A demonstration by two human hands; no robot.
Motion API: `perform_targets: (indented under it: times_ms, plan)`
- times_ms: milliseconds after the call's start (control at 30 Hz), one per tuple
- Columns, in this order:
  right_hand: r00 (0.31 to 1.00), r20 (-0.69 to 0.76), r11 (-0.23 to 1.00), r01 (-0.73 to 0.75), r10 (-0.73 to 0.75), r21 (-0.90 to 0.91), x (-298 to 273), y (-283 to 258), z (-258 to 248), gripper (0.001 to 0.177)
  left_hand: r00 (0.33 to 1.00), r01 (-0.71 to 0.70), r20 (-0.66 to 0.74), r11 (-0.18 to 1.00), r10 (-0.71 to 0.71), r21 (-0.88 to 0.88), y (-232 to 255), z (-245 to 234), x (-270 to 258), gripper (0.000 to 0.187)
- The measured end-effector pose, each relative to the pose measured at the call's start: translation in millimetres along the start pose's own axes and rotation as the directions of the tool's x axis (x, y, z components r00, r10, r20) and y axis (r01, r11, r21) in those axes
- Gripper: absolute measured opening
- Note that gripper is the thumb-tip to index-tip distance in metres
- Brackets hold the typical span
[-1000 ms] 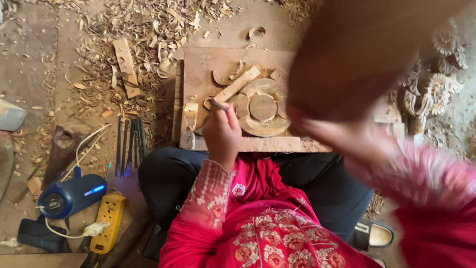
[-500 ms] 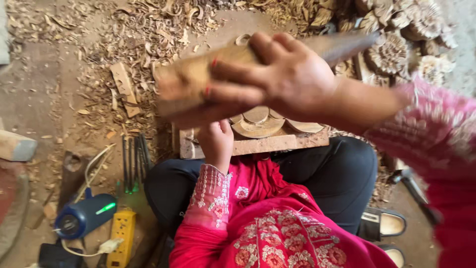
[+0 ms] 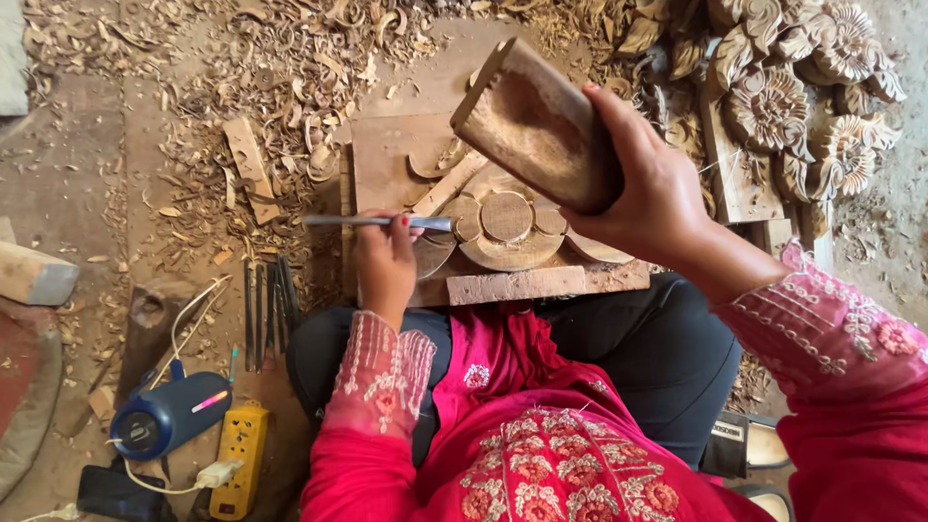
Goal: The person carves a wooden piece using a chisel and a wooden mallet. They repeatedly strike the chisel to shape the wood, occasionally adjusting the tool and the workpiece.
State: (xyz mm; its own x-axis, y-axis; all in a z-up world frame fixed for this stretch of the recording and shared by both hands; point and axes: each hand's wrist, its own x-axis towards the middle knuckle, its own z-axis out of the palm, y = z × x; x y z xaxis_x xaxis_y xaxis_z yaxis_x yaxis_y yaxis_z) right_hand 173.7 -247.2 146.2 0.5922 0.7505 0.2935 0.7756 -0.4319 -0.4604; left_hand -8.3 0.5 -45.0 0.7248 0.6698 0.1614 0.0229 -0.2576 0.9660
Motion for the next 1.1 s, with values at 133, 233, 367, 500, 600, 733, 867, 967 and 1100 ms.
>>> perform_targets:
  times_ms: [133,233,367,500,600,733,867,967,1100]
  plan:
    - [1.000,0.003,1.000,-0.002,0.002,0.006,-1.3,-0.3,-4.3,0.107,0.994,0.078,0.067,0.987,-0.088,0.139,7.4,4.8,8.6,0.014]
    - [0.998,-0.014,0.998,0.053,-0.053,0.035,4.2,-6.5,-10.5,0.108,0.993,0.040,0.104,0.985,-0.059,0.170,15.9,4.5,13.9,0.017]
    - [0.993,-0.025,0.992,0.119,-0.118,0.048,14.1,-19.7,-15.4,0.112,0.993,0.000,0.120,0.982,-0.023,0.188,24.4,4.1,16.4,0.015]
    - [0.990,-0.019,0.986,0.141,-0.140,0.088,19.6,-28.3,-17.4,0.115,0.988,-0.032,0.151,0.974,-0.002,0.225,30.1,3.3,16.4,0.016]
    - [0.990,-0.007,0.985,0.138,-0.138,0.106,22.3,-27.3,-20.0,0.116,0.983,-0.071,0.179,0.968,0.027,0.241,29.1,4.1,19.8,0.015]
    - [0.946,-0.162,0.951,0.298,-0.282,0.086,34.9,-29.6,-17.0,0.115,0.971,-0.080,0.239,0.963,0.017,0.257,22.9,11.5,26.4,0.011]
    - [0.952,-0.227,0.962,0.237,-0.203,0.133,70.3,-50.0,-3.7,0.107,0.960,-0.101,0.279,0.905,-0.020,0.414,26.3,21.9,33.9,0.008]
    - [0.851,0.068,0.805,0.516,-0.521,-0.291,103.4,-51.4,-6.5,0.103,0.925,-0.356,0.270,0.856,0.267,0.374,32.9,22.7,33.8,0.009]
    - [0.960,0.219,0.870,0.256,-0.176,-0.422,112.0,-39.0,-5.7,0.069,0.941,-0.242,0.305,0.923,0.148,0.299,33.9,20.7,35.5,0.013]
